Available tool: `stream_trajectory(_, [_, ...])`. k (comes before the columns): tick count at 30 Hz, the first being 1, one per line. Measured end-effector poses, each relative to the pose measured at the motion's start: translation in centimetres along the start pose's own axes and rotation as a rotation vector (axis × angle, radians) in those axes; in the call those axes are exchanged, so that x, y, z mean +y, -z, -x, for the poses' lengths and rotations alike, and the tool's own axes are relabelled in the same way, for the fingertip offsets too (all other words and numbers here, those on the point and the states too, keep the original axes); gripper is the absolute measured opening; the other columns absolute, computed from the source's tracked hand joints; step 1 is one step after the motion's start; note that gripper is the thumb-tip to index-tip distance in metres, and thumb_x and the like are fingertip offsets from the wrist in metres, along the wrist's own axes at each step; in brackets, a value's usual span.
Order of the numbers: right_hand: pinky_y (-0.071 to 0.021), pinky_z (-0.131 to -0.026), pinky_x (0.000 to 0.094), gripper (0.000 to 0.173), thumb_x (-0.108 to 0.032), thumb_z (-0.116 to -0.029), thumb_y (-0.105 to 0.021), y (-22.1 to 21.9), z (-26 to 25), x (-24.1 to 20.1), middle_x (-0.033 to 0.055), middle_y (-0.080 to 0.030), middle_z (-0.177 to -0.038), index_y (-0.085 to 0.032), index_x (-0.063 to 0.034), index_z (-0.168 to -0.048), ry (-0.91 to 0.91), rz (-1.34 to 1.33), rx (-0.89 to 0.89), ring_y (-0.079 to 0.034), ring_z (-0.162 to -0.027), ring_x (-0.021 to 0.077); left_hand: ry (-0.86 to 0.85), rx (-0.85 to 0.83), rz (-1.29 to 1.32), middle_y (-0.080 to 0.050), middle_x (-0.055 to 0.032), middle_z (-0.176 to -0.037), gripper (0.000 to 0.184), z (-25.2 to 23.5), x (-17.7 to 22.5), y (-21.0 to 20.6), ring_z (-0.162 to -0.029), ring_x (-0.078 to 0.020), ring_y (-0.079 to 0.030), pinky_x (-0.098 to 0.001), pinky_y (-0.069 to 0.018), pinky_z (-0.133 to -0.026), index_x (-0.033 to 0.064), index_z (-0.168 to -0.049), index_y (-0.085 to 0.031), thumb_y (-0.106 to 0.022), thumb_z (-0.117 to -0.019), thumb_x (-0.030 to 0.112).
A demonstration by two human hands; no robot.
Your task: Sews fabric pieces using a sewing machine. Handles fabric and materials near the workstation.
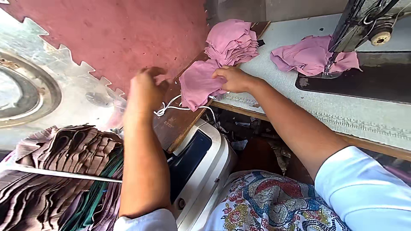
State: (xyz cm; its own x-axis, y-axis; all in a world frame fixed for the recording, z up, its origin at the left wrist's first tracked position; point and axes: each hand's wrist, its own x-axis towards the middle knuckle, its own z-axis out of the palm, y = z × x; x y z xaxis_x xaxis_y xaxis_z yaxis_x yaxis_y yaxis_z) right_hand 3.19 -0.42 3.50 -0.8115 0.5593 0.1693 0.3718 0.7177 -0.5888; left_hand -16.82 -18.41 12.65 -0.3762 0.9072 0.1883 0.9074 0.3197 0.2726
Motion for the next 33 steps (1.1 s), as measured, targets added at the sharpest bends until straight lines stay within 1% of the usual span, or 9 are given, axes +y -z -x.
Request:
stream_trajectory(3, [-0.0457, -0.105, 0.0572, 0.042, 0.006, -0.0929, -0.055, 0.6, 0.4, 1.0, 0.0242, -0.061, -0.130, -0.063, -0.0030, -0.134, -0.142, -0.077, 0.132, -0.057, -0.126, 0.0397, -0.384, -0.092, 0.127, -0.062, -0.0224, -0.134, 0.031, -1.6, 3.4, -4.7, -0.124, -0.0372, -0.061, -0.0565, -0.0481, -0.106, 0.0016, -0.127, -0.067, -0.066, -0.1003, 0.017])
stream_trajectory(6, [-0.0498, -0.100, 0.0586, 0.039, 0.000, -0.0967, -0.053, 0.3, 0.9, 1.9, 0.0236, -0.068, -0.121, -0.057, -0.0004, -0.136, -0.263, -0.120, 0.123, -0.065, -0.118, 0.0390, -0.488, -0.193, 0.123, -0.065, -0.0230, -0.127, 0.039, -2.8, 4.7, -9.2, -0.122, -0.0385, -0.062, -0.0564, -0.0481, -0.105, 0.0001, -0.124, -0.068, -0.077, -0.0927, 0.021])
stream_trajectory(13, [-0.0514, -0.091, 0.0522, 0.036, 0.000, -0.0985, -0.055, -0.5, 1.3, 1.9, 0.0213, -0.068, -0.109, -0.058, -0.0008, -0.135, -0.213, -0.307, 0.072, -0.066, -0.100, 0.0324, -0.424, -0.148, 0.022, -0.064, -0.0246, -0.123, 0.035, -2.7, 4.3, -11.2, -0.117, -0.0439, -0.060, -0.0591, -0.0479, -0.101, 0.0005, -0.111, -0.069, -0.082, -0.0887, 0.024])
stream_trajectory(17, [-0.0523, -0.084, 0.0458, 0.032, -0.003, -0.0997, -0.057, -0.4, 1.2, 1.5, 0.0172, -0.067, -0.102, -0.060, -0.0019, -0.132, -0.196, -0.416, 0.125, -0.063, -0.088, 0.0253, -0.353, -0.076, 0.007, -0.062, -0.0236, -0.126, 0.047, -2.5, 5.4, -11.7, -0.119, -0.0449, -0.059, -0.0641, -0.0469, -0.097, 0.0021, -0.110, -0.068, -0.083, -0.0859, 0.039])
stream_trajectory(21, [-0.0548, -0.077, 0.0377, 0.026, -0.005, -0.1047, -0.050, -0.1, 1.7, 1.3, 0.0159, -0.067, -0.104, -0.061, -0.0007, -0.128, -0.239, -0.497, 0.166, -0.065, -0.084, 0.0205, -0.328, -0.018, -0.018, -0.064, -0.0229, -0.126, 0.025, -2.6, 6.1, -12.6, -0.118, -0.0455, -0.059, -0.0658, -0.0463, -0.094, 0.0015, -0.109, -0.070, -0.070, -0.0968, 0.024])
stream_trajectory(25, [-0.0548, -0.075, 0.0400, 0.027, -0.005, -0.1048, -0.048, 0.2, 1.8, 1.8, 0.0153, -0.069, -0.097, -0.060, -0.0010, -0.128, -0.302, -0.410, 0.165, -0.066, -0.079, 0.0217, -0.279, -0.038, 0.089, -0.068, -0.0225, -0.114, 0.024, -2.7, 6.4, -11.2, -0.109, -0.0384, -0.066, -0.0575, -0.0499, -0.097, -0.0019, -0.109, -0.070, -0.060, -0.1036, 0.020])
stream_trajectory(27, [-0.0549, -0.080, 0.0431, 0.026, -0.005, -0.1042, -0.049, 0.0, 1.6, 2.0, 0.0161, -0.069, -0.098, -0.062, -0.0008, -0.126, -0.315, -0.372, 0.183, -0.067, -0.083, 0.0243, -0.201, -0.065, 0.158, -0.068, -0.0205, -0.107, 0.025, -2.7, 6.6, -10.5, -0.100, -0.0334, -0.068, -0.0542, -0.0511, -0.093, -0.0015, -0.109, -0.069, -0.060, -0.1048, 0.021])
stream_trajectory(30, [-0.0537, -0.092, 0.0485, 0.024, -0.007, -0.1034, -0.051, -0.2, 1.5, 2.1, 0.0179, -0.070, -0.108, -0.065, -0.0006, -0.122, -0.325, -0.309, 0.203, -0.069, -0.099, 0.0286, -0.117, -0.075, 0.248, -0.070, -0.0118, -0.091, 0.022, -3.2, 6.2, -10.3, -0.077, -0.0221, -0.066, -0.0463, -0.0535, -0.076, 0.0041, -0.106, -0.068, -0.060, -0.1048, 0.025])
stream_trajectory(33, [-0.0509, -0.097, 0.0535, 0.024, -0.010, -0.1028, -0.053, -0.5, 1.4, 2.1, 0.0201, -0.070, -0.114, -0.067, 0.0003, -0.120, -0.338, -0.270, 0.204, -0.066, -0.111, 0.0326, -0.063, -0.060, 0.316, -0.070, -0.0101, -0.092, 0.024, -3.5, 5.9, -10.4, -0.079, -0.0201, -0.066, -0.0463, -0.0529, -0.078, 0.0049, -0.106, -0.067, -0.060, -0.1051, 0.028])
